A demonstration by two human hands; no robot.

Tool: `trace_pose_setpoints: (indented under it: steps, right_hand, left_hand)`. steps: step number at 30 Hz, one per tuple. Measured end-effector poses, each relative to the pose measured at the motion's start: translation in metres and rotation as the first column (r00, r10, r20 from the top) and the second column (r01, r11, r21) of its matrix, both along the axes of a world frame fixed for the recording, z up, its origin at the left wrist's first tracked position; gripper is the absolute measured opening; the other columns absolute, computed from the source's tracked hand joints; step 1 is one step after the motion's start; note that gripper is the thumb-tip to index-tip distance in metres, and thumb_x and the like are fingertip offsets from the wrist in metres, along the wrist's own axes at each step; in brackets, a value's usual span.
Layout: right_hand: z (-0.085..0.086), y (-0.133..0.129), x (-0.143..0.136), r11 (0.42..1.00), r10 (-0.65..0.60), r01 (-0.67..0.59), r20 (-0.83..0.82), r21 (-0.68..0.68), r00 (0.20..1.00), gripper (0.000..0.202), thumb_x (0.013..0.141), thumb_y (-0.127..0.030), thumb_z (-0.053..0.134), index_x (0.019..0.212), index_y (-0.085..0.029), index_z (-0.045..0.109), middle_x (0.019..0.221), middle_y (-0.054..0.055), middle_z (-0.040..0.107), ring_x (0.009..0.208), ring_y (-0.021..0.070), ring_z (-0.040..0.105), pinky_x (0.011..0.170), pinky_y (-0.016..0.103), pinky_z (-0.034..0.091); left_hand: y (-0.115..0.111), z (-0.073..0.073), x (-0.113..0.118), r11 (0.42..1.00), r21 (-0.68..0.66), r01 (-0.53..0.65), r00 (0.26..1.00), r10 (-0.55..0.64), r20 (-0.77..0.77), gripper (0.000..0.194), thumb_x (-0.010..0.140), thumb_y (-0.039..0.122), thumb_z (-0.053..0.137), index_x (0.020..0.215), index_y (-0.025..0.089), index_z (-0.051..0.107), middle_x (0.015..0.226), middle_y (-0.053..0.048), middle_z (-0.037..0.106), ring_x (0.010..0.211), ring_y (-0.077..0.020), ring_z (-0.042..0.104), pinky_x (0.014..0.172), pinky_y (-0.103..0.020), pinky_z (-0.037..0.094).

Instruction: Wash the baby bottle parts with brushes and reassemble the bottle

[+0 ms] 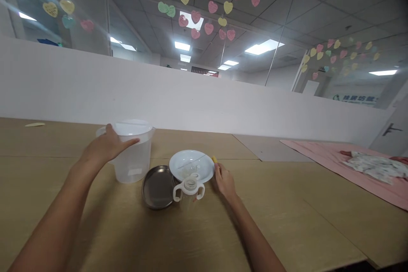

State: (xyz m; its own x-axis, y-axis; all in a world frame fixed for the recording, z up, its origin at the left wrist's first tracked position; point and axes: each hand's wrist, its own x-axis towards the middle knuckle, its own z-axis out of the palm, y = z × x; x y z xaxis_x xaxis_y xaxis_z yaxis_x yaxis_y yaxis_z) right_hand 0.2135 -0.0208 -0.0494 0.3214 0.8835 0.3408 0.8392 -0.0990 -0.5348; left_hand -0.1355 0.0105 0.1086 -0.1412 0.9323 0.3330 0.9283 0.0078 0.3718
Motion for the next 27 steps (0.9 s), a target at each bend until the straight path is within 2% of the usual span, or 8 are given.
trace_pose_setpoints:
  steps: [4,7,9,11,15,19,22,27]
  right_hand:
    - [-0.006,0.005,0.011,0.977,-0.154,0.170,0.124,-0.131,0.980,0.034,0.090,-0.031,0.031,0.101,-0.014,0.058,0.096,0.010,0.064,0.088,0.0199,0.060,0.070,0.025,0.040]
    - [-0.013,0.009,0.011,0.958,-0.150,0.195,0.211,-0.212,0.966,0.025,0.085,-0.024,0.041,0.095,-0.012,0.060,0.097,0.013,0.062,0.090,0.0221,0.059,0.069,0.027,0.040]
    - [-0.017,0.011,0.010,0.955,-0.141,0.192,0.222,-0.228,0.965,0.022,0.083,-0.021,0.044,0.093,-0.011,0.060,0.097,0.014,0.062,0.090,0.0222,0.059,0.070,0.027,0.040]
    - [-0.020,0.012,0.008,0.953,-0.132,0.187,0.227,-0.240,0.965,0.022,0.083,-0.019,0.042,0.093,-0.011,0.061,0.097,0.014,0.061,0.089,0.0218,0.059,0.070,0.028,0.040]
    - [-0.022,0.014,0.009,0.954,-0.109,0.168,0.236,-0.247,0.966,0.024,0.084,-0.019,0.041,0.095,-0.011,0.060,0.096,0.015,0.061,0.089,0.0214,0.059,0.071,0.028,0.041]
    - [-0.023,0.016,0.010,0.958,-0.086,0.150,0.252,-0.244,0.964,0.023,0.085,-0.020,0.040,0.094,-0.012,0.059,0.095,0.014,0.061,0.087,0.0211,0.060,0.070,0.029,0.041]
    - [-0.024,0.016,0.008,0.962,-0.081,0.137,0.233,-0.235,0.969,0.024,0.086,-0.020,0.038,0.094,-0.012,0.059,0.096,0.015,0.061,0.088,0.0219,0.060,0.070,0.030,0.041]
    - [-0.024,0.016,0.008,0.973,-0.078,0.104,0.129,-0.206,0.989,0.022,0.082,-0.018,0.042,0.093,-0.010,0.060,0.098,0.018,0.061,0.090,0.0246,0.059,0.071,0.031,0.040]
  left_hand:
    - [-0.040,0.020,0.020,0.986,0.165,-0.029,0.940,0.083,-0.332,0.079,0.079,0.059,0.034,0.137,0.008,0.016,0.104,-0.023,0.060,0.094,-0.0403,0.055,0.073,-0.046,0.043]
    - [-0.056,0.018,0.054,0.894,0.274,0.355,0.924,-0.292,-0.245,0.053,0.083,0.052,0.031,0.130,0.027,0.036,0.111,-0.005,0.061,0.094,-0.0280,0.058,0.078,-0.036,0.043]
    - [-0.051,0.002,0.083,0.757,0.201,0.622,0.783,-0.605,-0.145,0.045,0.086,0.048,0.029,0.120,0.025,0.048,0.110,-0.003,0.062,0.097,-0.0220,0.057,0.081,-0.029,0.041]
    - [-0.034,-0.021,0.109,0.647,0.106,0.755,0.656,-0.747,-0.111,0.042,0.087,0.041,0.028,0.107,0.020,0.058,0.108,-0.005,0.063,0.098,-0.0206,0.056,0.083,-0.027,0.039]
    - [0.007,-0.073,0.137,0.559,-0.060,0.827,0.556,-0.829,-0.068,0.033,0.082,0.032,0.034,0.075,0.017,0.062,0.077,-0.004,0.064,0.071,-0.0179,0.056,0.064,-0.025,0.038]
    - [0.024,-0.103,0.141,0.448,-0.151,0.881,0.460,-0.887,0.048,0.035,0.081,0.033,0.034,0.056,0.016,0.051,0.055,0.000,0.049,0.055,-0.0126,0.044,0.052,-0.022,0.031]
    - [0.023,-0.110,0.142,0.457,-0.146,0.877,0.465,-0.885,0.021,0.035,0.081,0.034,0.036,0.055,0.016,0.052,0.054,0.000,0.048,0.054,-0.0128,0.043,0.051,-0.022,0.030]
    - [0.021,-0.109,0.142,0.621,-0.090,0.779,0.591,-0.774,-0.226,0.028,0.080,0.032,0.044,0.072,0.015,0.065,0.079,-0.010,0.063,0.076,-0.0199,0.054,0.067,-0.028,0.039]
